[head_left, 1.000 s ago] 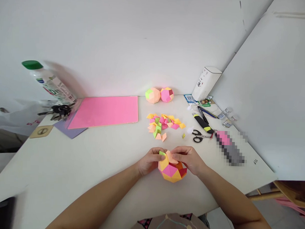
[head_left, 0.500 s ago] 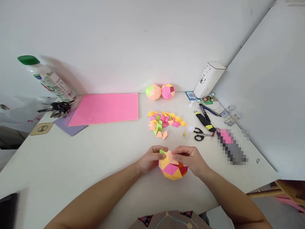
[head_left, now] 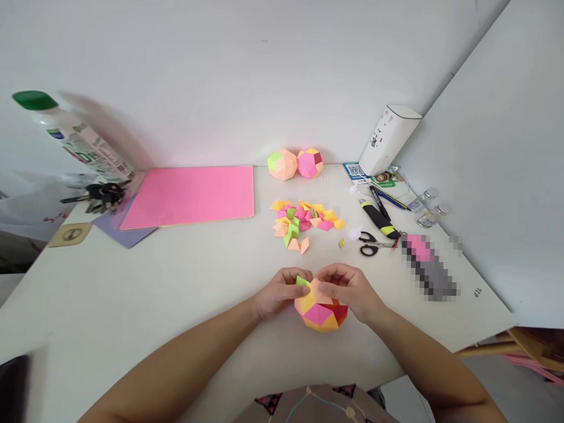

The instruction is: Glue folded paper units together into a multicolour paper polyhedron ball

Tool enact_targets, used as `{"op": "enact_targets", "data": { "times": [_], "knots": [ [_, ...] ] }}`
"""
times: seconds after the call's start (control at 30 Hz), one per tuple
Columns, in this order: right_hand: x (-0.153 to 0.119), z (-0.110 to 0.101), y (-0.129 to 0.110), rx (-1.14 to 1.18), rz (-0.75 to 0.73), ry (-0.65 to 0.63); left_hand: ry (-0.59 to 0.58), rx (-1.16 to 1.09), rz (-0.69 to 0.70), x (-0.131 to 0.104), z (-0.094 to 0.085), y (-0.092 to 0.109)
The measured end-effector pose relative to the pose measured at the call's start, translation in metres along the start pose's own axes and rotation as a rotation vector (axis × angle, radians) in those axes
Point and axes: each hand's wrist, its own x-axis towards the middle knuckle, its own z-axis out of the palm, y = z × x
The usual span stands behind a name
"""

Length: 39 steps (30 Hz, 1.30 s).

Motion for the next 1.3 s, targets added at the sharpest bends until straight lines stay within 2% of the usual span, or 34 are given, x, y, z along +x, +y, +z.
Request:
{"op": "enact_targets", "data": {
  "times": [0.23,1.03,1.3],
  "knots": [
    [-0.0026,0.0025,-0.0002,-0.012,0.023,-0.038,-0.068,0.059,-0.018,-0.0012,-0.0026,-0.0022],
    [-0.0037,0.0043,0.0055,0.028,-0.02,-0.03,-0.068,0.057,-0.011,-0.0007,-0.0027,-0.0018],
    [-0.0065,0.0051,0.0042,-0.121,-0.08,-0.04,-0.009,0.157,-0.031,-0.0025,-0.0013,-0.003]
  ]
}}
